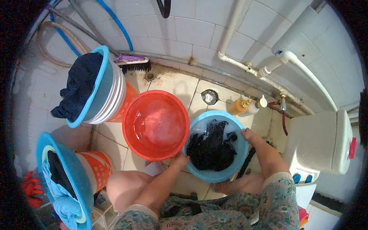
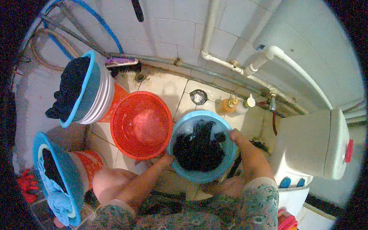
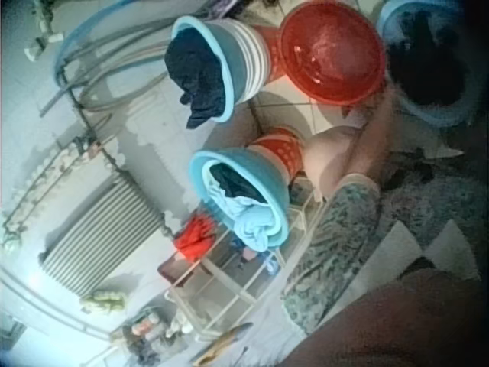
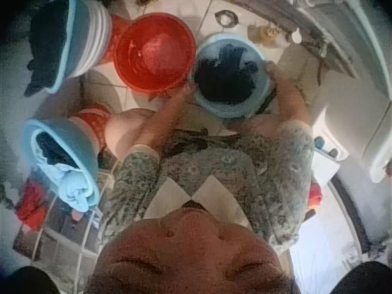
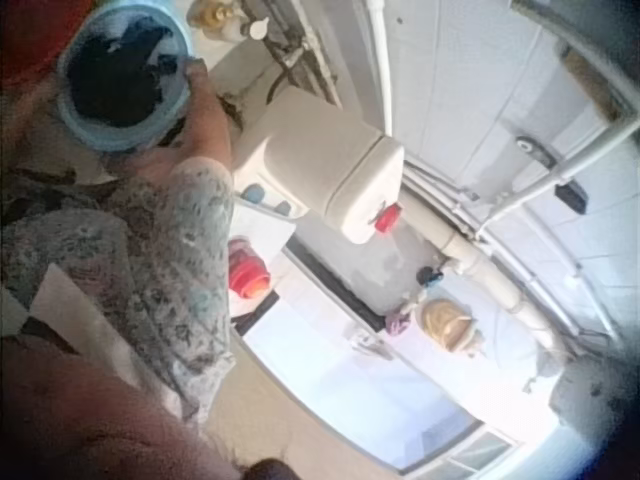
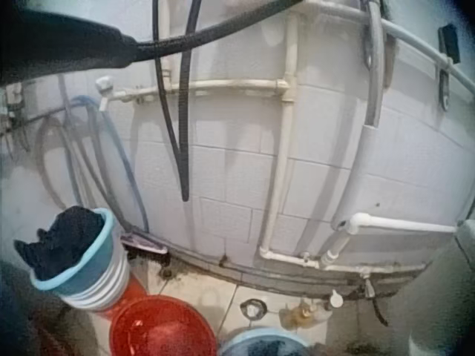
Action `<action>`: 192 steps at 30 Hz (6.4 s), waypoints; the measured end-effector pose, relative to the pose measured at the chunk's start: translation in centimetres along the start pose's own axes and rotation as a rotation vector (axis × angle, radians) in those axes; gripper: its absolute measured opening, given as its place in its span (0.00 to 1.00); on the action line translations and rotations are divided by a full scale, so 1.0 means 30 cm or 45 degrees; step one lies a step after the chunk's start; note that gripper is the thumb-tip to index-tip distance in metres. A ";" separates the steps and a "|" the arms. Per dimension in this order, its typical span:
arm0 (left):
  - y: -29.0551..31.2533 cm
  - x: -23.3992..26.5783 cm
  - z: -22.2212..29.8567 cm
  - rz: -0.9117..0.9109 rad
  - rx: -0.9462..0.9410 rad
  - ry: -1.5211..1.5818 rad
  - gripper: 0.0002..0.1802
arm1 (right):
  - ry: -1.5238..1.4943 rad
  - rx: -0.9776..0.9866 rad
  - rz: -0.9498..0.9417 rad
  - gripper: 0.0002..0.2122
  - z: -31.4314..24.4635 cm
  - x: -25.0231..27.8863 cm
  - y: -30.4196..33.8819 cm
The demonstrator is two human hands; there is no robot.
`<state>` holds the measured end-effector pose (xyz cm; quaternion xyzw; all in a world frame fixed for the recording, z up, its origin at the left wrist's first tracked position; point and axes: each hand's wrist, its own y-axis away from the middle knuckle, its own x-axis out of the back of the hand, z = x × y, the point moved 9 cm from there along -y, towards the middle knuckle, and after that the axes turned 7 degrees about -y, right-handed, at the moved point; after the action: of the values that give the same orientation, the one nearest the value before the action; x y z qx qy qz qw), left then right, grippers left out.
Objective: The person sits on the floor and hand-washes a dark garment in a blue basin filled with water. They repeatedly submerge, scrub, and wring the item, then transfer it to a red basin. The person also handles a second dark garment from a nearby bucket.
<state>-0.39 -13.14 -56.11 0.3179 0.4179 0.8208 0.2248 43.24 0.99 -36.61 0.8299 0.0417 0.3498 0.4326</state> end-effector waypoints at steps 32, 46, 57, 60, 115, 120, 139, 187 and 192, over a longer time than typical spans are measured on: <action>1.112 1.112 0.942 0.790 -0.768 0.355 0.18 | 0.145 0.525 0.643 0.22 -0.722 0.477 0.715; 1.069 1.520 0.520 1.237 -0.584 0.115 0.22 | -0.068 0.751 0.205 0.17 -1.125 0.019 0.671; 0.917 1.564 0.391 1.192 -0.514 0.264 0.22 | -0.075 0.631 0.039 0.17 -1.099 -0.115 0.576; 0.876 1.553 0.353 1.063 -0.559 0.494 0.22 | -0.300 0.576 -0.040 0.18 -1.102 -0.123 0.603; 0.495 1.125 0.740 -0.373 -0.202 0.798 0.19 | -1.801 0.012 -0.598 0.17 -0.634 -0.243 0.540; 0.552 1.155 0.783 -0.268 -0.279 0.692 0.19 | -1.621 0.052 -0.260 0.17 -0.481 -0.135 0.478; 0.823 1.293 0.797 0.599 -0.595 -0.127 0.26 | -1.151 0.698 0.172 0.19 -0.808 -0.064 1.042; 1.117 1.175 0.975 0.762 -0.576 -1.265 0.19 | -0.976 0.654 -0.203 0.11 -0.824 -0.225 1.013; 1.067 1.197 0.986 0.606 -0.549 -1.229 0.24 | -0.861 0.607 -0.284 0.12 -0.800 -0.235 0.959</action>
<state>-7.71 8.13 -4.30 0.6886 0.0084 0.6773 0.2589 16.42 -3.02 -9.81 0.9651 0.0668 -0.0103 0.2531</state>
